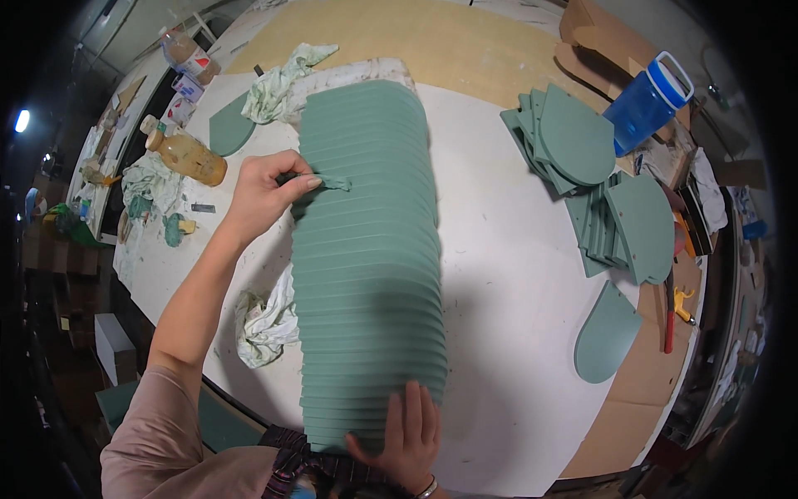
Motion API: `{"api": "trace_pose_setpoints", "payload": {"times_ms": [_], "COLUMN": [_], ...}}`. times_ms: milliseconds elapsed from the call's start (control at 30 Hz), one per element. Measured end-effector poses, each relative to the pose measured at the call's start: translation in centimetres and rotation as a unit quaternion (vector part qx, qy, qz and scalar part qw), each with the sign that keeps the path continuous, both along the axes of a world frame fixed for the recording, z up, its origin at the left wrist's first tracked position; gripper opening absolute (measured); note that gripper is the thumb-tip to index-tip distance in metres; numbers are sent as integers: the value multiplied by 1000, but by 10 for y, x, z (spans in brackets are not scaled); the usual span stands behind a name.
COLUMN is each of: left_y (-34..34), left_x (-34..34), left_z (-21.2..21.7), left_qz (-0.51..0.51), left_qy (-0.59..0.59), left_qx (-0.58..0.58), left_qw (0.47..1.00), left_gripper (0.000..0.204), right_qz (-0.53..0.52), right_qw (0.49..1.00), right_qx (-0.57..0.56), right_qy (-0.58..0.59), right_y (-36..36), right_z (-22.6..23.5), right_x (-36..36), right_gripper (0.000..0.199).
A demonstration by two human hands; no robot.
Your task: Cleaning and trimming excess material from a stack of green foam parts using a cloth and a small scraper.
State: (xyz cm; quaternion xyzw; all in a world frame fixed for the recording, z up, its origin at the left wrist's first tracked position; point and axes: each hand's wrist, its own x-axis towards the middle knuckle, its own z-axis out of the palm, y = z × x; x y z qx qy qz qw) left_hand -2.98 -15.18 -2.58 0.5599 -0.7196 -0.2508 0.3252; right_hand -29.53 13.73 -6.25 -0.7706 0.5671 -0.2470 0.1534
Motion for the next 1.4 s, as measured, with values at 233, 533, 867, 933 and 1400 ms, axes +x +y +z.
{"api": "trace_pose_setpoints", "payload": {"times_ms": [233, 533, 867, 933, 1400], "left_y": [-3, -6, -12, -12, -13], "left_x": [-2, -12, -18, -18, -18], "left_z": [-5, -3, -6, -6, -5], "left_qz": [-10, -7, -7, -7, -1], "left_qy": [42, 27, 24, 16, 73], "left_qx": [-11, 3, -4, -4, 21], "left_qw": [999, 1000, 1000, 1000, 997], "left_gripper": [15, 14, 13, 13, 16], "right_qz": [-8, -5, -6, -5, -11], "right_qw": [1000, 1000, 1000, 1000, 1000], "right_qx": [-4, 4, 3, 4, -11], "right_qy": [8, 0, -10, -8, -3], "right_y": [-2, 3, 2, 2, -4], "right_z": [4, -2, -1, 0, 7], "right_x": [1, -1, 0, 0, 2], "right_gripper": [80, 89, 89, 89, 76]}}
